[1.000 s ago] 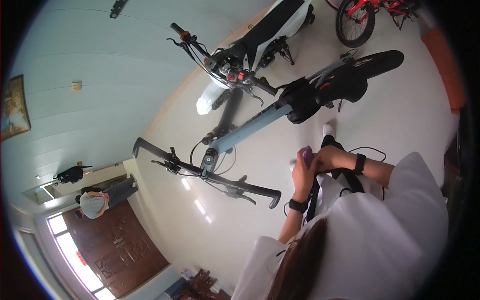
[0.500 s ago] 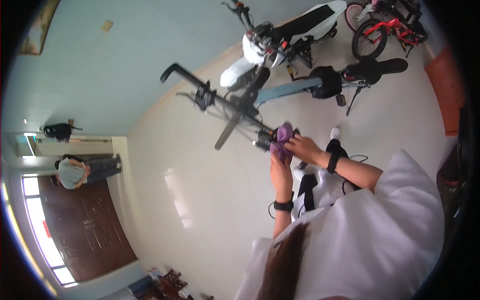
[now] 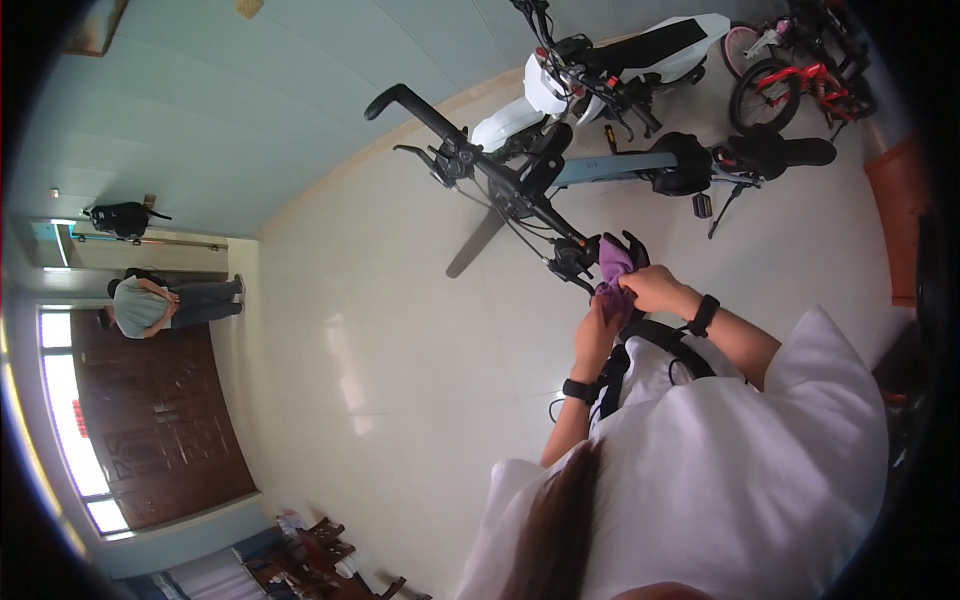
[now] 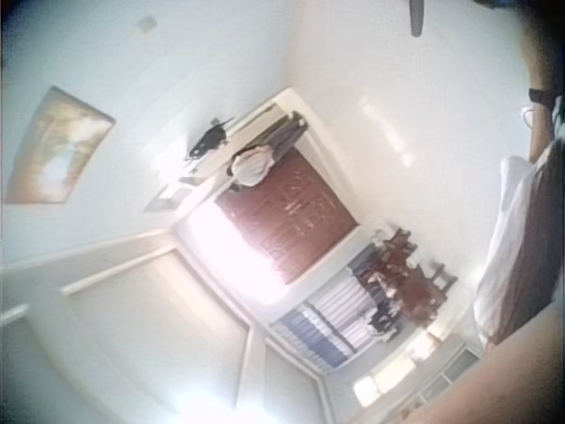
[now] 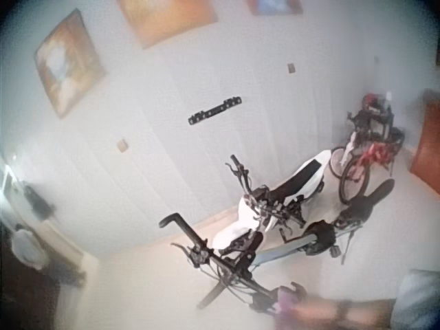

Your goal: The person wipes down various parts of several bicycles using a purple cloth, including the handlebars, frames, and wheels.

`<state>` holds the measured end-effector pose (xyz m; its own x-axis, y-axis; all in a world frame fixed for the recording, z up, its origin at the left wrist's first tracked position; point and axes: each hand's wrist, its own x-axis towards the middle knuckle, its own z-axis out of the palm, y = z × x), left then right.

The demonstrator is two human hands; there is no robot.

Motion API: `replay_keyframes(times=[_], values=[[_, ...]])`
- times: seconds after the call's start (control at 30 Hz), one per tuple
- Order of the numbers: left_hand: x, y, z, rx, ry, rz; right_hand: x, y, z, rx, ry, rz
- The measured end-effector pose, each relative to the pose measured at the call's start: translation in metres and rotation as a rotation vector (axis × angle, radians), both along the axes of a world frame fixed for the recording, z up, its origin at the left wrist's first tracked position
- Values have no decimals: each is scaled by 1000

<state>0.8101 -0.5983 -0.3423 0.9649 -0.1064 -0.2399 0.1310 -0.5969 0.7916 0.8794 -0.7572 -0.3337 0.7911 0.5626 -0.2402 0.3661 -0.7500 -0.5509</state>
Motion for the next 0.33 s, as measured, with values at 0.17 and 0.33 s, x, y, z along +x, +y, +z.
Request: replay_keyframes(times=[0.17,0.33], values=[[4,11,-6,-9,86,-12,2,7,1,-11,24,31],[11,18,-5,-62,165,-30,6,2,2,64,93,15]])
